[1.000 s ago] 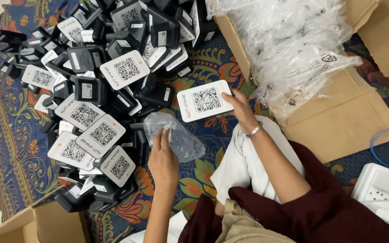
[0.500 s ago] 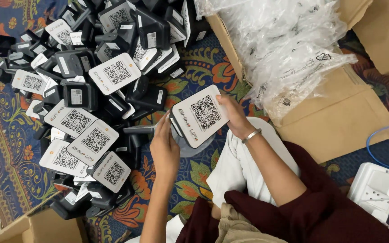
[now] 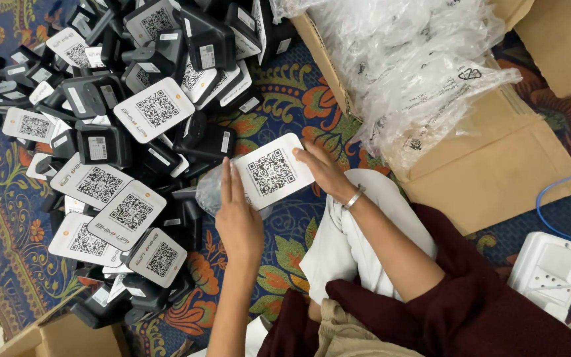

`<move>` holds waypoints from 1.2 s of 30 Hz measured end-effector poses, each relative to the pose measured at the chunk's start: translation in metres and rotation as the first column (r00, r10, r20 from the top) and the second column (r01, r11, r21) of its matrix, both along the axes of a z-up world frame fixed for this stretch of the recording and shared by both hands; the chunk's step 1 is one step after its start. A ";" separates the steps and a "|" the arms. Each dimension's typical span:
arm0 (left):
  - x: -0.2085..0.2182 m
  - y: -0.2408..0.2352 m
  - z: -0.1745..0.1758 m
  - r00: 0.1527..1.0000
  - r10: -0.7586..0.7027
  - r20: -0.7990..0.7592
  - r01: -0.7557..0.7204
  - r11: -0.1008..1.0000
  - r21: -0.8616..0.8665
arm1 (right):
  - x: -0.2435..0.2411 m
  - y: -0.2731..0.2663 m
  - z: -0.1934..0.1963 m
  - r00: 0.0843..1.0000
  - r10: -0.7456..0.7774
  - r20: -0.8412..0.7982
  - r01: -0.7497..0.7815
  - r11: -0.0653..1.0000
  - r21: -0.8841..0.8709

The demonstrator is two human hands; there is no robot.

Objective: The person sits on a patterned carpet and packs small black electronic devices into clear plastic bags. They pick up the devices from a large pile, place them into the bags, and then transfer the packaged items into a cardboard box.

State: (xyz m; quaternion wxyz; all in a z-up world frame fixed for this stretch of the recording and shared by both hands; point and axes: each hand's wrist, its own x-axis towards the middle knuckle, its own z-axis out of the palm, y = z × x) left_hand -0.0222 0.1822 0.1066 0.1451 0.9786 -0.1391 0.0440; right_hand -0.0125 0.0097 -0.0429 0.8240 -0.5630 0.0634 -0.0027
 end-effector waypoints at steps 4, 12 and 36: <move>-0.002 -0.015 -0.016 0.997 -0.077 -0.015 0.078 0.993 0.085 | -0.002 0.007 0.017 0.990 0.115 0.081 -0.113 0.993 -0.026; -0.019 -0.048 -0.042 0.960 -0.274 0.053 0.275 0.961 -0.012 | -0.011 0.052 -0.041 0.876 0.121 0.468 0.215 0.770 -0.601; 0.023 0.065 -0.047 0.922 0.050 -0.385 -0.289 0.751 -0.594 | -0.012 0.009 0.068 0.787 0.329 0.521 0.227 0.631 -0.742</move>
